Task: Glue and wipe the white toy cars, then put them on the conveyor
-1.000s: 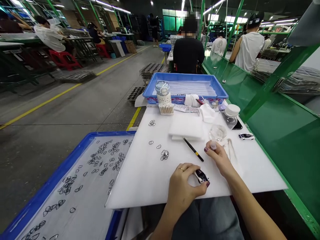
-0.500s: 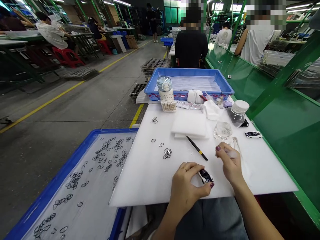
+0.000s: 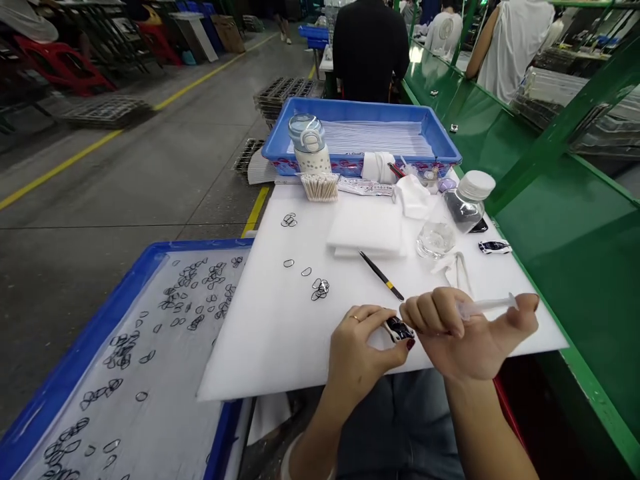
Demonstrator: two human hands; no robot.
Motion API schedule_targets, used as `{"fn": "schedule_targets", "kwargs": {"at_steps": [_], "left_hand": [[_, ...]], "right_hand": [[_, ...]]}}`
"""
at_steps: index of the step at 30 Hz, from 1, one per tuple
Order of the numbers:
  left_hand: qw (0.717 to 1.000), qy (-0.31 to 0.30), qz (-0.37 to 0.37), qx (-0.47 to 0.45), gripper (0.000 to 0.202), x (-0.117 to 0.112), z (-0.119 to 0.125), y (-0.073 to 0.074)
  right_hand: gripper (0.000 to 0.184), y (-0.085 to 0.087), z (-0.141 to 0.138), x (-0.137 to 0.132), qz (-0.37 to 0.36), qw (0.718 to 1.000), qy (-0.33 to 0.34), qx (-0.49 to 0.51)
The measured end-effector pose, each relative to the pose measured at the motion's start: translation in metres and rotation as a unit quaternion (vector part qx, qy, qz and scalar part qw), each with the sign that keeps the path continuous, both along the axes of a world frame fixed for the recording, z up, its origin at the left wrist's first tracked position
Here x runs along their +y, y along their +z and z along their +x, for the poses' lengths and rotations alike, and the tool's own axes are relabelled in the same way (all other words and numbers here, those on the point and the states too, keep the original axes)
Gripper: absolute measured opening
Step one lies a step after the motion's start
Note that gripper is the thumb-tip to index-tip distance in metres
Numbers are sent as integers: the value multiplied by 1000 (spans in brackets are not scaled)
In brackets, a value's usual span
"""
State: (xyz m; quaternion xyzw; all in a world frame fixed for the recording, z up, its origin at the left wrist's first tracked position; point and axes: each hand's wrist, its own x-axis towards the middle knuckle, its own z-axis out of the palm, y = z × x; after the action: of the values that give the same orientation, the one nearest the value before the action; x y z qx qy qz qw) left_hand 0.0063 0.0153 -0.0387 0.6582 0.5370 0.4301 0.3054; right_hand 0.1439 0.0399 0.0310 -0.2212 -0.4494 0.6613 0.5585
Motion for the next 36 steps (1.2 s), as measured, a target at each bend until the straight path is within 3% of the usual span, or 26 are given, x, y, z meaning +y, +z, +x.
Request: {"fn": "schedule_targets", "kwargs": {"at_steps": [13,23,36], "left_hand": [[1000,0,5,-10,24,1,-1,2],[1000,0,5,-1,22,0,-1,1],[1000,-10,-5,2,25,0,-4,0]], "right_hand": [[67,-8,-10,2,-56,998,-39,13],[65,-10,-10,0,-51,997,-54,-1],[66,-13,-15,-4,-43,990,-131,24]]}}
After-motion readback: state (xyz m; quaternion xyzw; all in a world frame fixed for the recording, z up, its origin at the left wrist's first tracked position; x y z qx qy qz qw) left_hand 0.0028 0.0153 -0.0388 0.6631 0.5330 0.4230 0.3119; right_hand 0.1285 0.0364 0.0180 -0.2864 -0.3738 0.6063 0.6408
